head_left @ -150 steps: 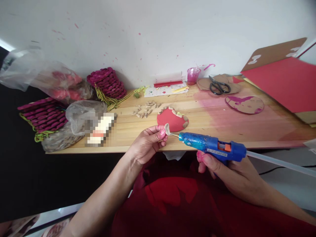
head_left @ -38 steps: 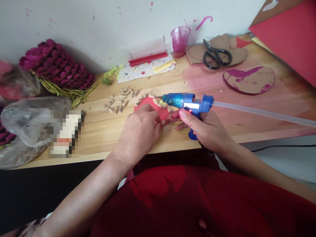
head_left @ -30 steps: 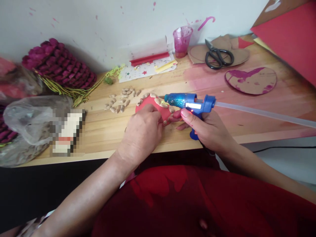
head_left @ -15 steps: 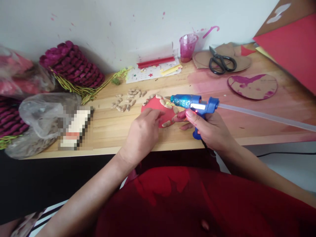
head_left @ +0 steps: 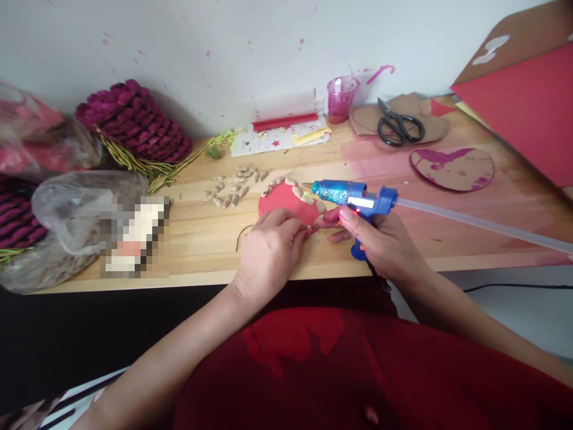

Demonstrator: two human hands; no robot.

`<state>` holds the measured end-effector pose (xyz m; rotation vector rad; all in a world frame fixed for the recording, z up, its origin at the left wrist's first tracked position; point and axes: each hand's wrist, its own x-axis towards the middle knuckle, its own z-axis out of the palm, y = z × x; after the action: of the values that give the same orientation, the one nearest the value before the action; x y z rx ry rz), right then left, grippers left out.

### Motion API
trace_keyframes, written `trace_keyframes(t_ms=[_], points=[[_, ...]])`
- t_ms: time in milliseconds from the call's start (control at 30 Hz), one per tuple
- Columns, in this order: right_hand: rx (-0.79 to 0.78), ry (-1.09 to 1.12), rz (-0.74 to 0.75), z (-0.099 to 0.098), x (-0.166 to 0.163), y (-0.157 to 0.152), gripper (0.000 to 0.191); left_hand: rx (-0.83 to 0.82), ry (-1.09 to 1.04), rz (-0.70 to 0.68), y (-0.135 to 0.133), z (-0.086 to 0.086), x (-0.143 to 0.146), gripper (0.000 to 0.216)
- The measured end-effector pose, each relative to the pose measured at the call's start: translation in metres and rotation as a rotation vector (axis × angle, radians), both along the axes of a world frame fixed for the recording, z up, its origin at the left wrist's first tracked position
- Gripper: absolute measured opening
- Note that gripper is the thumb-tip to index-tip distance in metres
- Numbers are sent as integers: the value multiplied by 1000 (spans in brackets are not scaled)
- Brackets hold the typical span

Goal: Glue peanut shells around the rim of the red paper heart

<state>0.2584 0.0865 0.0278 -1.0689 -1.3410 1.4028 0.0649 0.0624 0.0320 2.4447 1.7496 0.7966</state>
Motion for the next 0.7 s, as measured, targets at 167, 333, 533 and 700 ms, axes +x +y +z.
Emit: trace_keyframes(t_ms=[167, 333, 533, 700], points=[[-23, -2, -21, -1, 0, 1, 30, -1, -5, -22, 0, 0, 0, 17], [-17, -8, -20, 1, -1, 1, 30, -9, -16, -30, 0, -1, -2, 17], [-22, -8, -33, 0, 0, 1, 26, -4, -4, -50, 1, -1, -4, 16], [-34, 53, -109, -3, -1, -1, 26, 1, 0, -52, 1, -2, -4, 18]])
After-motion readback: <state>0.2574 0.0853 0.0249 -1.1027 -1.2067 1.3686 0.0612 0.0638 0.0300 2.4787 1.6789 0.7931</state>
